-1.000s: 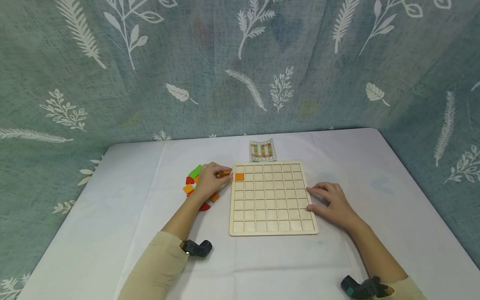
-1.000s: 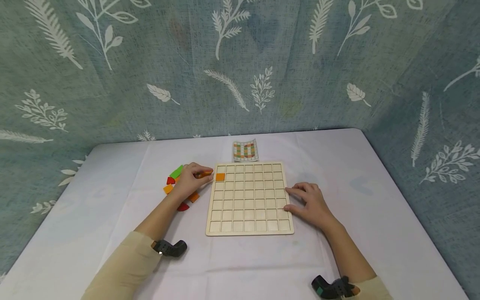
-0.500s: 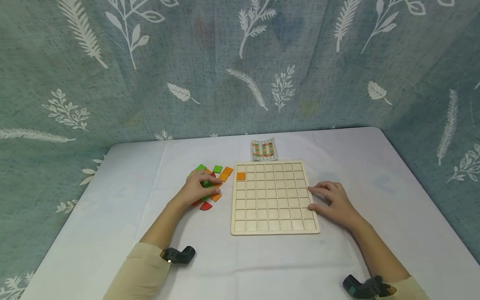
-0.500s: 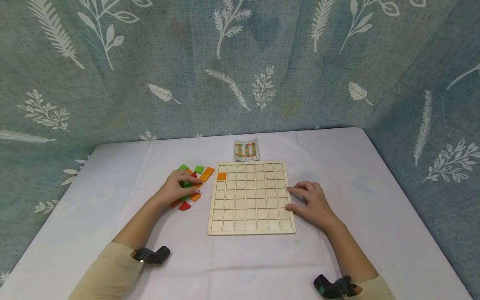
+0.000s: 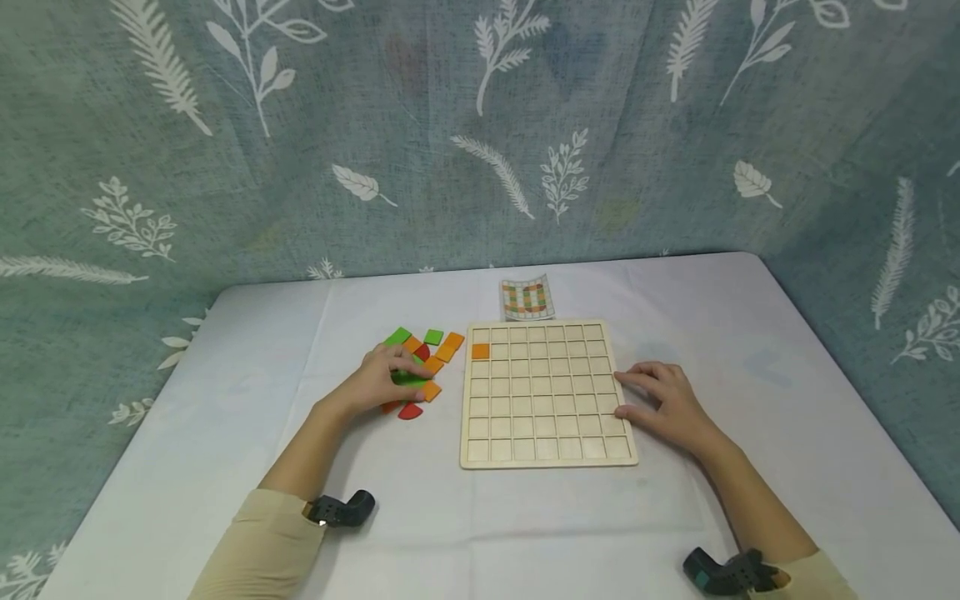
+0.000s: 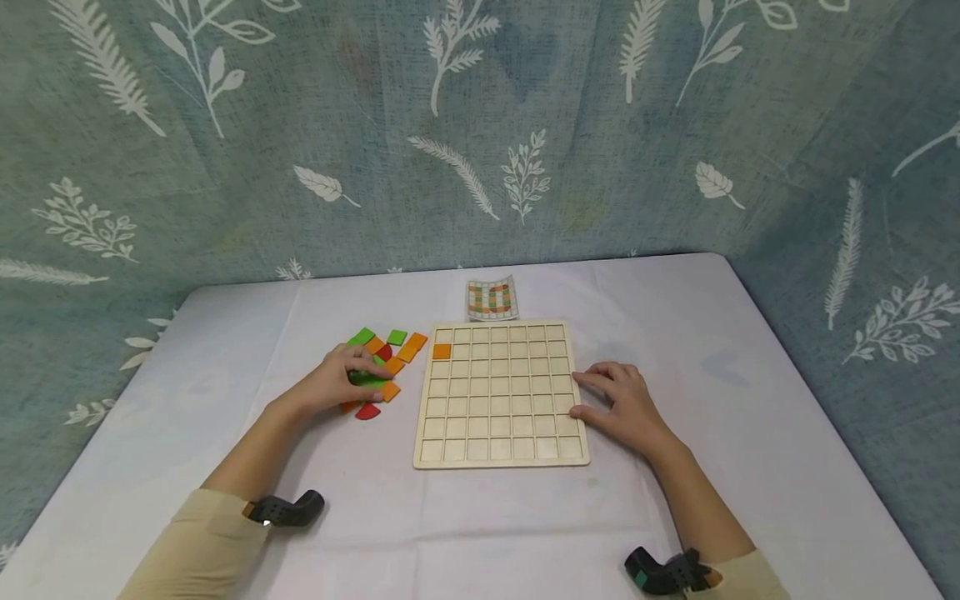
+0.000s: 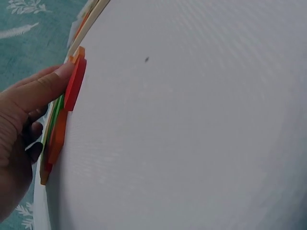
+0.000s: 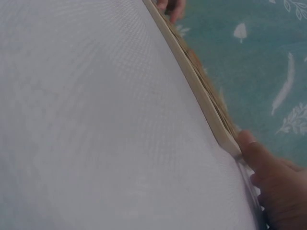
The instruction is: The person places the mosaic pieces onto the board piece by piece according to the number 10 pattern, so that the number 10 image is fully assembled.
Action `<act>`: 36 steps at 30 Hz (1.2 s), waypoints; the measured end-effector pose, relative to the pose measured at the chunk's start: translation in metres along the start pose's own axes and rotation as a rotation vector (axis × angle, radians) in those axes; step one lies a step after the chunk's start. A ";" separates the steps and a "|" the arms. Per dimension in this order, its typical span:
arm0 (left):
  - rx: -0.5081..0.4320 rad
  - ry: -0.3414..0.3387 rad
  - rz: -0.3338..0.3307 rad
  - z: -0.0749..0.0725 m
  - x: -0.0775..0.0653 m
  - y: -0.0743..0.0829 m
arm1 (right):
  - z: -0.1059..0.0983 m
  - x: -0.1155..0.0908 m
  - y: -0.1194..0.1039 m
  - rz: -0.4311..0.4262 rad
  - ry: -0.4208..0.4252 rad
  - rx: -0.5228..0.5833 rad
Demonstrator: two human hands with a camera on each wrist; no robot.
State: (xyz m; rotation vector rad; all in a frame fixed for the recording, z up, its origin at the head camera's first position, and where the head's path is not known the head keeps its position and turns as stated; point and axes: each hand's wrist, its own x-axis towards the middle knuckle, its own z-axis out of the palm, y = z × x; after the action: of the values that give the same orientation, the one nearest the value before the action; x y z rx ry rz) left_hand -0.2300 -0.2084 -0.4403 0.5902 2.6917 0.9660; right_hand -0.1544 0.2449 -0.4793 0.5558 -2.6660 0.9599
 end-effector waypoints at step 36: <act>0.162 0.218 0.277 0.045 0.042 0.044 | -0.001 0.001 -0.001 -0.007 0.022 -0.001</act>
State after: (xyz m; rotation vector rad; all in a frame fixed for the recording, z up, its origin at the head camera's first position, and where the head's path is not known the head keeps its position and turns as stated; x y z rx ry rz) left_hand -0.2395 -0.1338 -0.4491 0.9643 2.9571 0.9284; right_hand -0.1546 0.2448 -0.4780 0.5506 -2.6436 0.9574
